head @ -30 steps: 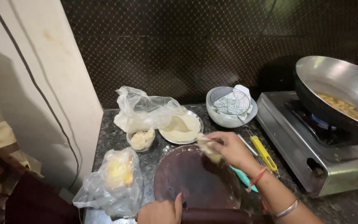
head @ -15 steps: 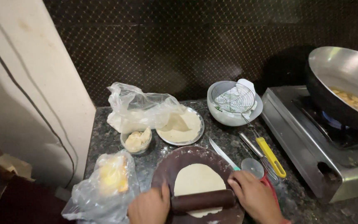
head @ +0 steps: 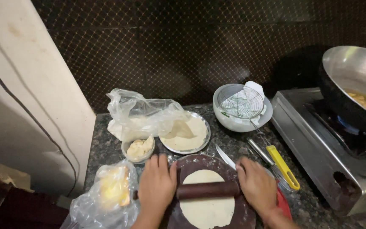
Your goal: Rolling out dough and frying small diamond-shaped pieces in a wok.
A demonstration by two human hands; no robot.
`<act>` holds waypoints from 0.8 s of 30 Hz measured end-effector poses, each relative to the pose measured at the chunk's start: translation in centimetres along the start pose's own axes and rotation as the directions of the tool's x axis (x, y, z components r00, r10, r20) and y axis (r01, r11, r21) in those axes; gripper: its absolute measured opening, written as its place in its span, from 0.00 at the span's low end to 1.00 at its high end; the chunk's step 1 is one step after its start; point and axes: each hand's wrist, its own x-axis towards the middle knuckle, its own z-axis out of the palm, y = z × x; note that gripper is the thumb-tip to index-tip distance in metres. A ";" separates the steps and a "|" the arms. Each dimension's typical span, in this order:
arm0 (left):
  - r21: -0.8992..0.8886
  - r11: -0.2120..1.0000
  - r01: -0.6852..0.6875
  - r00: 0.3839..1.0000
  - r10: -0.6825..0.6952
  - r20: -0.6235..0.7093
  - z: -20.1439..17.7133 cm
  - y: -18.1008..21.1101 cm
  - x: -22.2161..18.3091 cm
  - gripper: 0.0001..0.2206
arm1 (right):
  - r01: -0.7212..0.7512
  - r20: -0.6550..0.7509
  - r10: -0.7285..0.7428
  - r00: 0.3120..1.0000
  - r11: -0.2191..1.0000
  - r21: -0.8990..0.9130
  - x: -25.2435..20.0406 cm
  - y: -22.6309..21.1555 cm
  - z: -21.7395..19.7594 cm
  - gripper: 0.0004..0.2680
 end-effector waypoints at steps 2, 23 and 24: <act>0.057 0.998 0.037 0.998 -0.039 0.047 -1.5 0.9 -2.0 0.11 | -0.018 -0.010 0.018 1.000 0.999 -0.030 -2.6 0.1 -0.2 0.08; 0.371 0.913 0.172 0.910 -0.291 0.294 -1.2 2.1 -15.9 0.31 | 0.112 0.176 -0.186 0.967 0.926 0.361 1.5 -2.1 3.7 0.10; 0.358 0.919 0.163 0.898 -0.288 0.331 -0.8 1.7 -16.3 0.31 | -0.024 0.316 -0.102 0.943 0.929 0.370 2.0 -2.6 4.0 0.15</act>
